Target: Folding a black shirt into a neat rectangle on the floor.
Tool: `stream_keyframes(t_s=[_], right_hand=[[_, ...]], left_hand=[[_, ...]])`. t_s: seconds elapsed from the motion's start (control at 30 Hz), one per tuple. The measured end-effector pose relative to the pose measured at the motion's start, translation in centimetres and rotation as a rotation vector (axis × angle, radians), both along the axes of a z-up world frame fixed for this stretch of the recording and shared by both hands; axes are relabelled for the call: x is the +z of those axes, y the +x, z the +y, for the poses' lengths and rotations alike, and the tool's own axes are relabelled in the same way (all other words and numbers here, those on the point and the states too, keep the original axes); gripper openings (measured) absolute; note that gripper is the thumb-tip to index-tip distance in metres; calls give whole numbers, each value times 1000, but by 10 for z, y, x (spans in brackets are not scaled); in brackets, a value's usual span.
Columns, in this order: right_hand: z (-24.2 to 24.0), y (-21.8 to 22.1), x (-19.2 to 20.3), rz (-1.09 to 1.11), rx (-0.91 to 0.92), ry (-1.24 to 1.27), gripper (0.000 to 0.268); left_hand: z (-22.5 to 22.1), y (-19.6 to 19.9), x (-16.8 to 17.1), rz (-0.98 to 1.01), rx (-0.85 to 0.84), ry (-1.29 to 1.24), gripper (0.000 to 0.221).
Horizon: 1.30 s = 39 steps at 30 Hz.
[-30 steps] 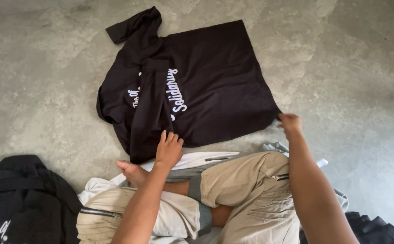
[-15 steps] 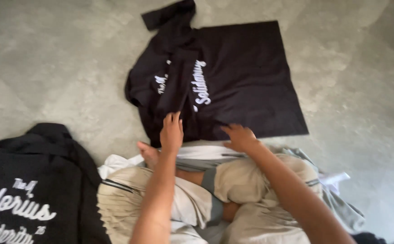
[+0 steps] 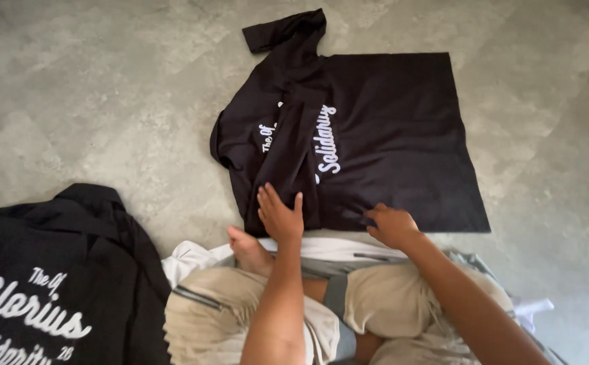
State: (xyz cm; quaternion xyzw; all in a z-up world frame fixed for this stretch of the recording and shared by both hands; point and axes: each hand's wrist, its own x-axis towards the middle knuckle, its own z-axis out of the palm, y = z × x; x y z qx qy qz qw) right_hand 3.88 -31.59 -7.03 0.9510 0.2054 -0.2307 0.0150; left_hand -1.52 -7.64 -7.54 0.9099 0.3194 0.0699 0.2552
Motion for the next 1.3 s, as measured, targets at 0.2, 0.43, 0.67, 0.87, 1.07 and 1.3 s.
stream_keyframes(t_s=[0.2, 0.43, 0.67, 0.87, 1.07, 1.3], right_hand=[[62, 66, 23, 22, -389, 569, 31], [155, 162, -16, 243, -904, 1077, 44], [196, 219, -50, 167, -1039, 1143, 50], [220, 183, 34, 105, -1045, 1446, 42], [195, 209, -10, 363, -1126, 1740, 26], [166, 195, 27, 564, -1083, 2118, 21]], left_hand=[[-12, 6, 0, -30, 41, 171, 81], [-9, 15, -15, -104, 87, 240, 86], [-5, 21, -18, -52, 83, 201, 91], [-2, 17, -23, -58, 77, 197, 92], [-4, 18, -24, -3, 57, 190, 91], [-5, 22, -25, -1, 47, 182, 88]])
